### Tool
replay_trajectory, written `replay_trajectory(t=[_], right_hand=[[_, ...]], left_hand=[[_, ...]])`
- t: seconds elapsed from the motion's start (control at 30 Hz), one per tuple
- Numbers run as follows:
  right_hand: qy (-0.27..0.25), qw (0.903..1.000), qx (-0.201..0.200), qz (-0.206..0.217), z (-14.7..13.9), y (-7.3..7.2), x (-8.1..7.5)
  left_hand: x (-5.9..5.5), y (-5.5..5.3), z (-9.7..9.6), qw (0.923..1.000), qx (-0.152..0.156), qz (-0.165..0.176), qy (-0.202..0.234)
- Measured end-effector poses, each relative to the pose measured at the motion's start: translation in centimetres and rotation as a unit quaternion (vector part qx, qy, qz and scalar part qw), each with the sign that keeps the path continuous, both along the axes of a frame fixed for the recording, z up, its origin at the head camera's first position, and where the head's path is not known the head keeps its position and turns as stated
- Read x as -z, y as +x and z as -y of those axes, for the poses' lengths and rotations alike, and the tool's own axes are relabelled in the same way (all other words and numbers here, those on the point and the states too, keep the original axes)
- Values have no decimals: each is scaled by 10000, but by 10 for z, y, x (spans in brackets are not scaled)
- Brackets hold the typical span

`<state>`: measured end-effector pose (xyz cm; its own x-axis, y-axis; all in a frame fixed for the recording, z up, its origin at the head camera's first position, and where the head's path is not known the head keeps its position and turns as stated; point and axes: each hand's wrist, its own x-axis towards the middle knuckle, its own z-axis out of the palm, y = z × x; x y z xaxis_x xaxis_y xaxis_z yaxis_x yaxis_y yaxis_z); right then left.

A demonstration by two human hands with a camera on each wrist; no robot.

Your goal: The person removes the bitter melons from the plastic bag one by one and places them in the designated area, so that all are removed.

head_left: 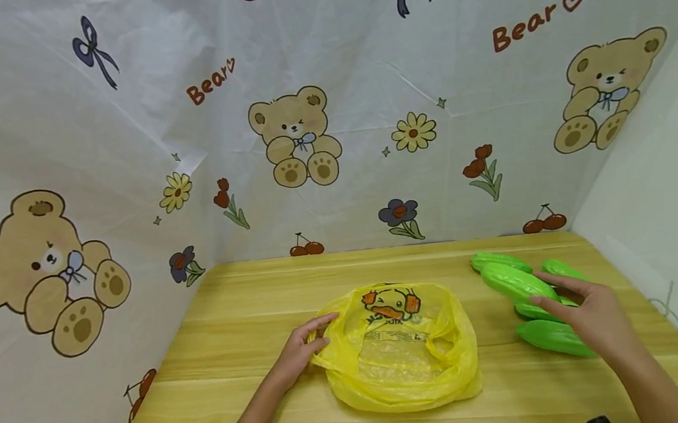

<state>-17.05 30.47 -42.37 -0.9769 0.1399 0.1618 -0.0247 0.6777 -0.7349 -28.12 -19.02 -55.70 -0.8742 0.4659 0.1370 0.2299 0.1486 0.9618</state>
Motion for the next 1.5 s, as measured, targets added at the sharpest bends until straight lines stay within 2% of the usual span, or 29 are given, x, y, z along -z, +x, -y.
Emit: replay_trajectory(t=[0.23, 0.37, 0.53, 0.73, 0.97, 1.5], right_hand=[[34, 9993, 293, 245, -17, 8, 5], [152, 9988, 404, 226, -28, 12, 8], [-69, 9982, 573, 184, -40, 17, 11], [-28, 9972, 726, 180, -53, 24, 14], [-249, 9950, 943, 236, -66, 30, 19], [-256, 9905, 1303, 361, -96, 34, 32]], left_hand=[[0, 0, 0, 10000, 28, 6, 5], [1, 0, 1, 10000, 27, -66, -12], [1, 0, 1, 10000, 47, -84, 0], [0, 0, 1, 9999, 71, -42, 66], [1, 0, 0, 9999, 65, 3, 108], [2, 0, 1, 9997, 143, 35, 194]])
